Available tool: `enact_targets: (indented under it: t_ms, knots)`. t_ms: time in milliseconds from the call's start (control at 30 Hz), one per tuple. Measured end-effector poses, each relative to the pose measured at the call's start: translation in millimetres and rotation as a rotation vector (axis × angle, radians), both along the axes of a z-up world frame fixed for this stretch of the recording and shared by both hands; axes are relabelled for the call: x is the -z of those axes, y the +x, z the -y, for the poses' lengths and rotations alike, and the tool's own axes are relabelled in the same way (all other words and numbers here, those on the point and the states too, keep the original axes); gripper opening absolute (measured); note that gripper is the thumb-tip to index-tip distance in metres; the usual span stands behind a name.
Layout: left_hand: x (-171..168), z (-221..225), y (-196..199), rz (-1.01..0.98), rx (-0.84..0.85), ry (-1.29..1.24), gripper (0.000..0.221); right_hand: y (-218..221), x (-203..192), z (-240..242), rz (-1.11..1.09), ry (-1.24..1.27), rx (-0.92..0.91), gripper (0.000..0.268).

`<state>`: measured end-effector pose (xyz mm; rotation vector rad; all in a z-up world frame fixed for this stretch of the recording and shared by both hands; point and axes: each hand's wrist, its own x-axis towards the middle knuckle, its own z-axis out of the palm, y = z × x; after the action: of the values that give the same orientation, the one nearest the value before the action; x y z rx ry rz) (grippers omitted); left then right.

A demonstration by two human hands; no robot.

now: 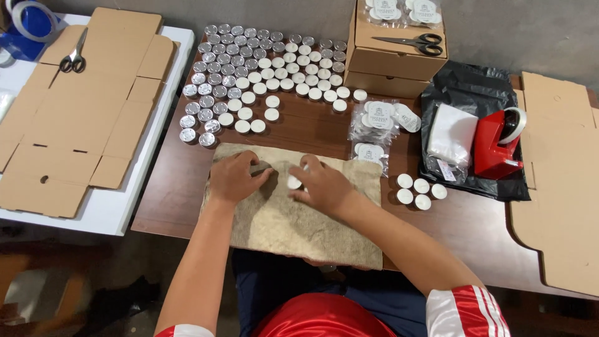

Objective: Cleaning the bottom of small white plastic containers by rubbing them against a felt cloth on a workspace table.

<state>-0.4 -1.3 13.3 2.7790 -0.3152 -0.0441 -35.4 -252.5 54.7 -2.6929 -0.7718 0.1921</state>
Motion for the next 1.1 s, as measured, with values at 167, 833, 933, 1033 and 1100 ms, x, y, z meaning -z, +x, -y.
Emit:
enact_targets:
  t_ms: [167, 833, 933, 1033, 1100]
  knots:
    - [-8, 1, -2, 0.015, 0.002, -0.005, 0.038, -10, -9, 15, -0.118, 0.202, 0.013, 0.098]
    - [-38, 31, -29, -0.031, 0.308, 0.053, 0.123, -63, 12, 54, -0.074, 0.352, -0.073, 0.034]
    - [-42, 33, -31, -0.069, 0.295, 0.057, 0.125, -66, 19, 57, 0.082, 0.439, -0.124, 0.029]
    - [-43, 34, -34, -0.102, 0.291, 0.078, 0.133, -64, 21, 56, 0.121, 0.476, -0.115, 0.028]
    - [-45, 35, -44, -0.120, 0.291, 0.094, 0.141, -65, 28, 57, 0.118, 0.485, -0.097, 0.027]
